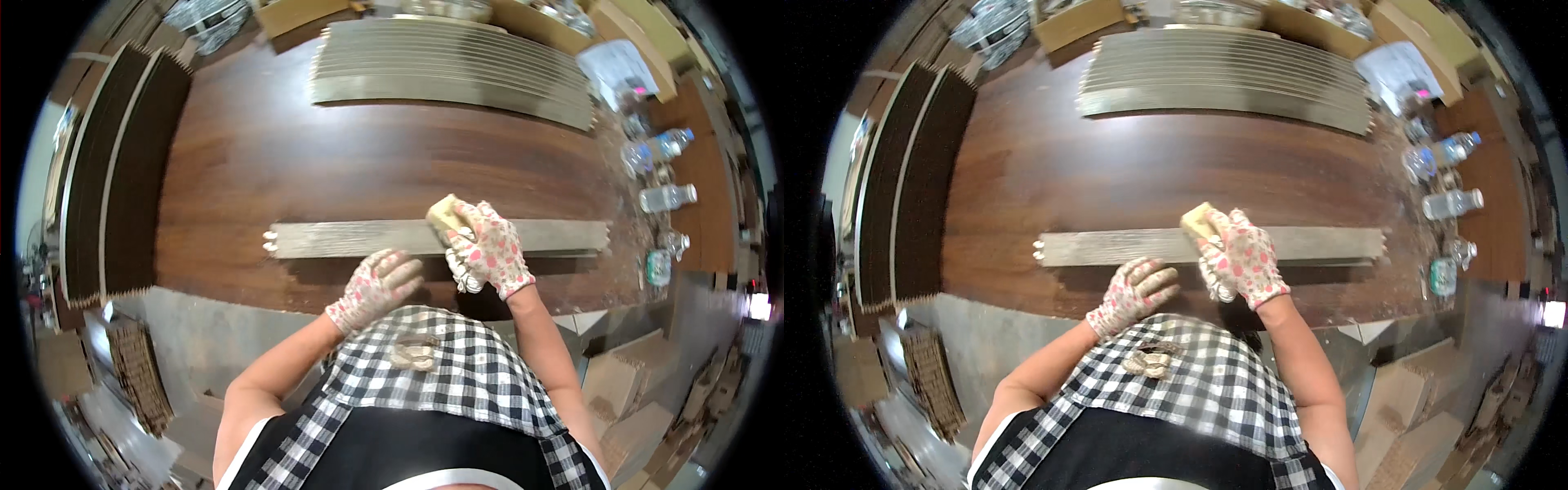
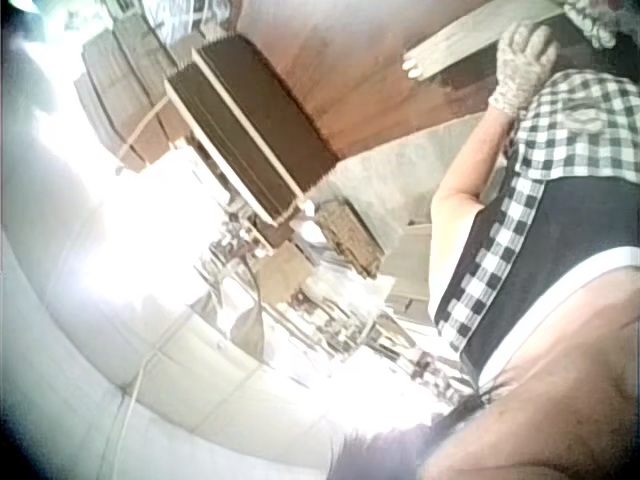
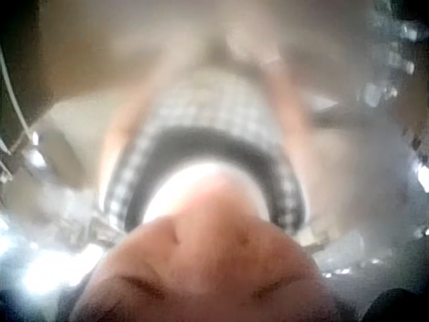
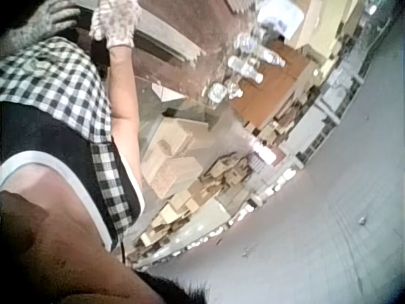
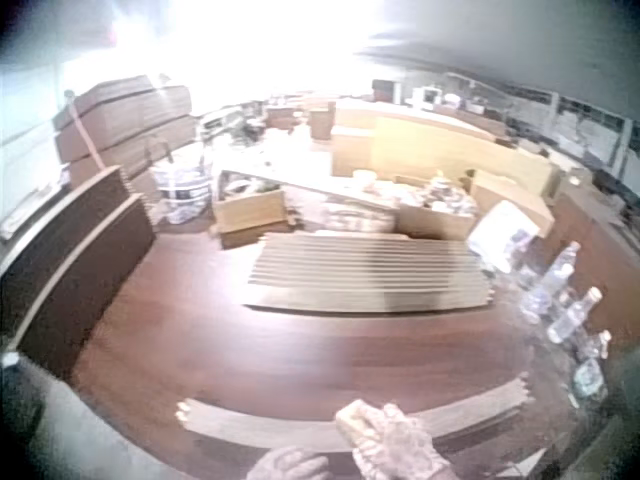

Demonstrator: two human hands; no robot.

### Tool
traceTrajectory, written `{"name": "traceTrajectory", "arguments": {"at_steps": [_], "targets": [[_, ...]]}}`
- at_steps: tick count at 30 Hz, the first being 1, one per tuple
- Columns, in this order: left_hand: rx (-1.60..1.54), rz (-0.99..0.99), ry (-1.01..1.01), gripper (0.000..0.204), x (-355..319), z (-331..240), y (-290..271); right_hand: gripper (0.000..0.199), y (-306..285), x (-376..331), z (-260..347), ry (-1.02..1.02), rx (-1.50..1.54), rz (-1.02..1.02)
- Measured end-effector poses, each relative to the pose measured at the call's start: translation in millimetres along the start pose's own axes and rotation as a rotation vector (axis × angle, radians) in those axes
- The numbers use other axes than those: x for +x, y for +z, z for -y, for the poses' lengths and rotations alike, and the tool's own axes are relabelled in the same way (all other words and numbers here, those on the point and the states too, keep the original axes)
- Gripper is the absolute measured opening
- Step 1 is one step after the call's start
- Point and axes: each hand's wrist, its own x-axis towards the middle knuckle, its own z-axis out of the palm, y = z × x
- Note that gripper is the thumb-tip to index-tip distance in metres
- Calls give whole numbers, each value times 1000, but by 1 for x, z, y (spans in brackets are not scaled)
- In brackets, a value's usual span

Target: The person sands a wooden plank using a sanding block, wipes it with a cloth, and stacks it with other planks on a table.

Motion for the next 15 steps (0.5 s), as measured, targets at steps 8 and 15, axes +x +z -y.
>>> {"name": "traceTrajectory", "arguments": {"at_steps": [8, 15], "targets": [[-213, 273, -435, 42, -44, -3, 0, 47, 51, 93, 165, -338, 299, 230], [-134, -35, -138, 42, -48, 16, 8, 50, 43, 95, 115, -242, 67, 293]]}}
